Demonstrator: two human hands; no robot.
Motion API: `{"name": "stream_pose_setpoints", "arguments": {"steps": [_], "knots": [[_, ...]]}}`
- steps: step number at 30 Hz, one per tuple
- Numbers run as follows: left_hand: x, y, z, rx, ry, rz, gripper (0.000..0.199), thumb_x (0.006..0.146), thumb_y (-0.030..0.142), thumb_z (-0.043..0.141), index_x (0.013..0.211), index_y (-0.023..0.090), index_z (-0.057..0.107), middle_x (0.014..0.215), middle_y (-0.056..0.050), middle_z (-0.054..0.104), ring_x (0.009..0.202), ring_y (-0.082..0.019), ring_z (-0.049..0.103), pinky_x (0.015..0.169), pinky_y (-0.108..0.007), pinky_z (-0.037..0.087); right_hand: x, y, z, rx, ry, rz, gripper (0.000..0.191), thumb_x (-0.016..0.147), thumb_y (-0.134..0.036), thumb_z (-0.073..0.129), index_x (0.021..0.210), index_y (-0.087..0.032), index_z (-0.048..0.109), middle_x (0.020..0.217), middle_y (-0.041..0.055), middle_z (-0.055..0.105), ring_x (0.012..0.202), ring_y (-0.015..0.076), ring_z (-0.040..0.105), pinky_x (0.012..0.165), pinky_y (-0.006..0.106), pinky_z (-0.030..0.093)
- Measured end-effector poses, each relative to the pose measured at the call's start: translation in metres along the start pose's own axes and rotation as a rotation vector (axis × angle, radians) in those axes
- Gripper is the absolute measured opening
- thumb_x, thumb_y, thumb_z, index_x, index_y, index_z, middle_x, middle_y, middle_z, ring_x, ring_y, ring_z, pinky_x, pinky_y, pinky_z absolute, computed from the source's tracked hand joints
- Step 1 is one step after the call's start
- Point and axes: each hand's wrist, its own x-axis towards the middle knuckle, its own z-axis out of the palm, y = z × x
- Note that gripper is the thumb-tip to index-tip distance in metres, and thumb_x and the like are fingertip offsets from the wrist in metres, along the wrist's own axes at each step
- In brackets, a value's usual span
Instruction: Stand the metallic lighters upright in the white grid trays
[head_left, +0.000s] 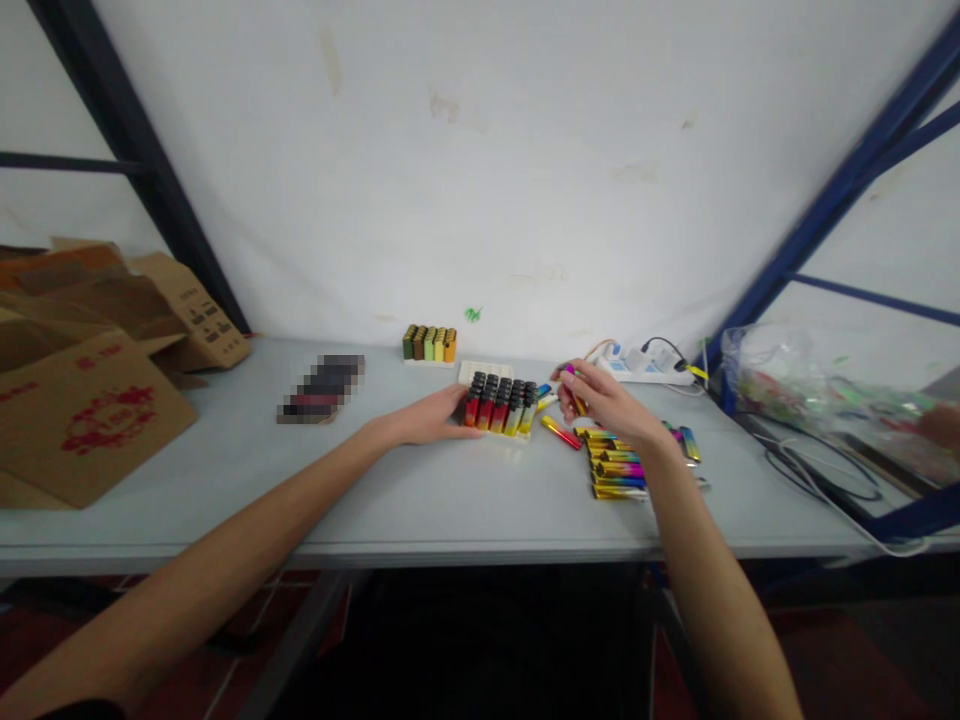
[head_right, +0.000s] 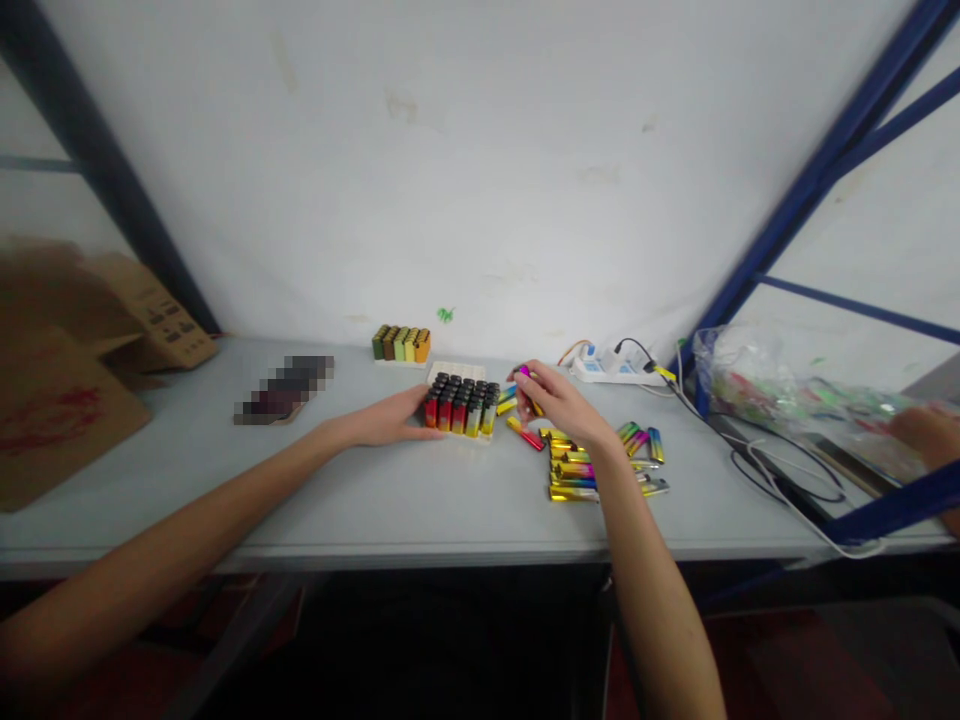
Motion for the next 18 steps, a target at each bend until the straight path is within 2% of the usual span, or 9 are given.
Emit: {"name": "stream_pose_setpoints", "arguments": {"steps": [4, 7, 11, 18], "knots": [[0.000, 0.000, 0.001, -0.014, 0.005, 0.011, 0.080, 0.084, 0.066, 0.073, 0.141, 0.013, 0.053, 0.140, -0.018, 0.063, 0.128, -0.036, 0.062, 0.115, -0.045, 0.047, 0.007, 0.007, 0.010, -0.115, 0.010, 0.007, 0.042, 0.100, -0.065, 0.053, 0.096, -0.024, 0.053, 0.068, -0.0068, 0.046, 0.053, 0.0105, 0.040, 0.051, 0.025, 0.036], [0.001, -0.001, 0.002, -0.027, 0.008, 0.026, 0.079, 0.085, 0.065, 0.073, 0.142, 0.014, 0.052, 0.144, -0.019, 0.061, 0.132, -0.036, 0.059, 0.118, -0.045, 0.044, 0.014, 0.014, 0.020, -0.305, 0.155, -0.011, 0.049, 0.097, -0.069, 0.051, 0.080, -0.023, 0.048, 0.064, -0.0060, 0.040, 0.056, 0.0113, 0.037, 0.053, 0.026, 0.030], [0.001, -0.002, 0.002, -0.036, 0.015, 0.043, 0.077, 0.085, 0.064, 0.073, 0.142, 0.016, 0.053, 0.145, -0.018, 0.061, 0.134, -0.035, 0.058, 0.120, -0.046, 0.042, 0.018, 0.019, 0.031, -0.530, 0.331, 0.004, 0.055, 0.094, -0.066, 0.048, 0.062, -0.023, 0.033, 0.058, -0.0048, 0.030, 0.057, 0.0111, 0.031, 0.056, 0.028, 0.025], [0.001, -0.003, 0.003, -0.041, 0.021, 0.022, 0.075, 0.083, 0.068, 0.073, 0.134, 0.016, 0.058, 0.138, -0.017, 0.065, 0.126, -0.036, 0.063, 0.112, -0.045, 0.049, 0.017, 0.023, 0.031, -0.636, 0.300, 0.012, 0.040, 0.087, -0.045, 0.047, 0.057, -0.023, 0.034, 0.054, -0.0047, 0.030, 0.054, 0.0105, 0.032, 0.056, 0.029, 0.021]]}}
